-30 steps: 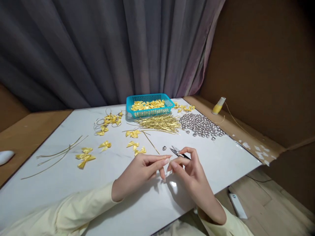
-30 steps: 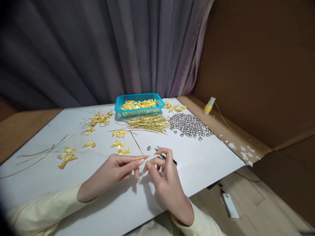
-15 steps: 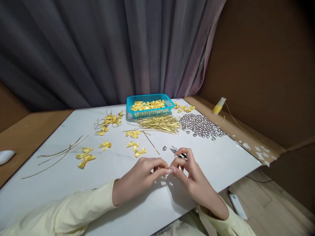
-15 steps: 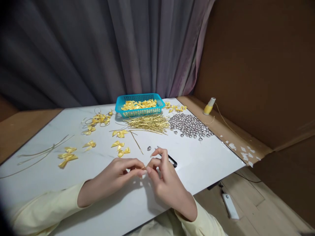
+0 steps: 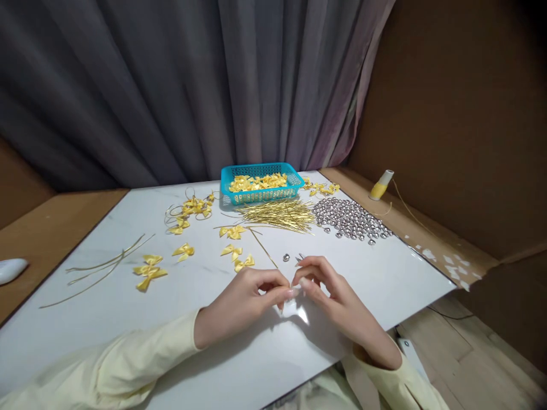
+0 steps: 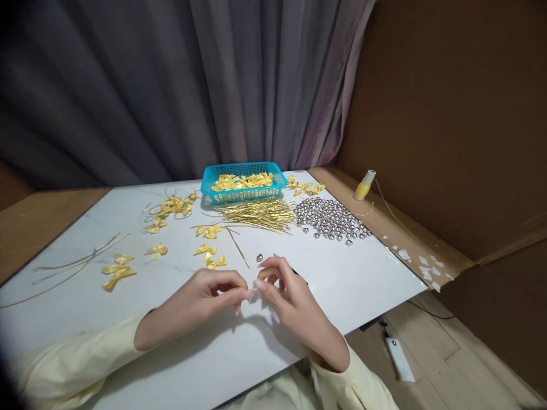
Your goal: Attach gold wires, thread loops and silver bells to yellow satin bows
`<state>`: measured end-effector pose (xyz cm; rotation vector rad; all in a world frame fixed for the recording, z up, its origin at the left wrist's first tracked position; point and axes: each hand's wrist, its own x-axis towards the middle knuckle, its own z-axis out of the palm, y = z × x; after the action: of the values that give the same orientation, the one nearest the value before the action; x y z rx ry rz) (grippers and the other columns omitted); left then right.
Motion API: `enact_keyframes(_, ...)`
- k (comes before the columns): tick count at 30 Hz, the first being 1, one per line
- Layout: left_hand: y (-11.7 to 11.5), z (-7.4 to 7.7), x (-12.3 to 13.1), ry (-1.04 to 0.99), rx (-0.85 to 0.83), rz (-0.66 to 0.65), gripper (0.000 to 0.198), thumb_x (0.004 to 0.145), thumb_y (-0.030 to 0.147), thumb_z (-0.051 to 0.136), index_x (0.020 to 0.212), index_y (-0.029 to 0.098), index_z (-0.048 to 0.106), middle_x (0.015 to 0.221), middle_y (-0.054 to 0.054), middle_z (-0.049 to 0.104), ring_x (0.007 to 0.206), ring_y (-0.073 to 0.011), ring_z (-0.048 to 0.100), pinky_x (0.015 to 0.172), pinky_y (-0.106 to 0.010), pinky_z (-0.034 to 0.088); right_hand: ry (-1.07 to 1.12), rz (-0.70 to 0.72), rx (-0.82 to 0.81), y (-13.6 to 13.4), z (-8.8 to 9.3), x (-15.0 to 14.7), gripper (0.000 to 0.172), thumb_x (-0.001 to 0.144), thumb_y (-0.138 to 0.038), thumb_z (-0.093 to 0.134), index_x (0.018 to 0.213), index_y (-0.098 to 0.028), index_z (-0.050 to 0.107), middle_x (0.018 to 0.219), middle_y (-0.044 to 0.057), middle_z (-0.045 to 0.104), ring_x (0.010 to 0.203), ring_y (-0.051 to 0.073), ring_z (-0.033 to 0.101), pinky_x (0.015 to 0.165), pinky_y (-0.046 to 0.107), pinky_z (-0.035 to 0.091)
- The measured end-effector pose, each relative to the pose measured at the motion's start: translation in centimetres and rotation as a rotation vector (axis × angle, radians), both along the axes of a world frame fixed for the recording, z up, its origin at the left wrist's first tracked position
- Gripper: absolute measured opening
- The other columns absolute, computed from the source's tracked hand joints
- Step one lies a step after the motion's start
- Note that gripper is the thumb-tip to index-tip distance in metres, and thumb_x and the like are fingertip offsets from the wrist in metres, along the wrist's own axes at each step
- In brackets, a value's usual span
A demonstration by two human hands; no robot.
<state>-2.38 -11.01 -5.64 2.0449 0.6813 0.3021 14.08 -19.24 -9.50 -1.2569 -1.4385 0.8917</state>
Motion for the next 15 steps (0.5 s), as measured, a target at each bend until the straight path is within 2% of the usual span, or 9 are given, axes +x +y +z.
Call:
enact_keyframes(3, 0.08, 0.23, 0.04, -0.042, -0.040, 0.012, 0.023, 0.084, 0.030, 0.051, 0.071, 0.017, 0.064, 0.068, 0.001, 0.062, 0.066, -0.0112, 0.053, 0.062, -0.021, 0.037, -0.095, 0.047, 0.002, 0.11, 0.13, 0.12, 0.023, 0.085, -0.038, 0.052, 0.097, -0.020, 0.055, 0.088, 0.003, 0.061, 0.072, 0.014, 0.052, 0.062, 0.025, 0.039)
enact_keyframes(6, 0.08, 0.22, 0.05, -0.048, -0.040, 0.018, 0.023, 0.085, 0.028, 0.049, 0.072, 0.017, 0.065, 0.069, 0.001, 0.062, 0.067, -0.0111, 0.053, 0.064, -0.021, 0.038, -0.104, 0.060, 0.039, 0.09, 0.18, -0.23, 0.018, 0.084, -0.034, 0.054, 0.095, -0.020, 0.059, 0.086, 0.002, 0.062, 0.071, 0.013, 0.052, 0.063, 0.024, 0.041)
enact_keyframes(11, -0.22, 0.20, 0.01, -0.033, 0.049, 0.034, 0.026, 0.087, 0.029, 0.045, 0.074, 0.017, 0.065, 0.072, 0.000, 0.065, 0.069, -0.0122, 0.056, 0.062, -0.021, 0.039, -0.104, -0.018, 0.078, 0.02, -0.09, -0.68, 0.013, 0.086, -0.021, 0.049, 0.088, -0.019, 0.061, 0.081, 0.002, 0.064, 0.068, 0.013, 0.054, 0.061, 0.024, 0.042)
enact_keyframes(15, -0.39, -0.09, 0.01, -0.036, 0.132, 0.052, 0.024, 0.087, 0.029, 0.045, 0.078, 0.019, 0.065, 0.075, 0.000, 0.066, 0.068, -0.0122, 0.057, 0.059, -0.020, 0.039, -0.167, -0.088, 0.085, 0.01, -0.21, -0.79, 0.013, 0.085, -0.021, 0.049, 0.081, -0.019, 0.062, 0.074, 0.003, 0.063, 0.065, 0.015, 0.056, 0.057, 0.024, 0.041)
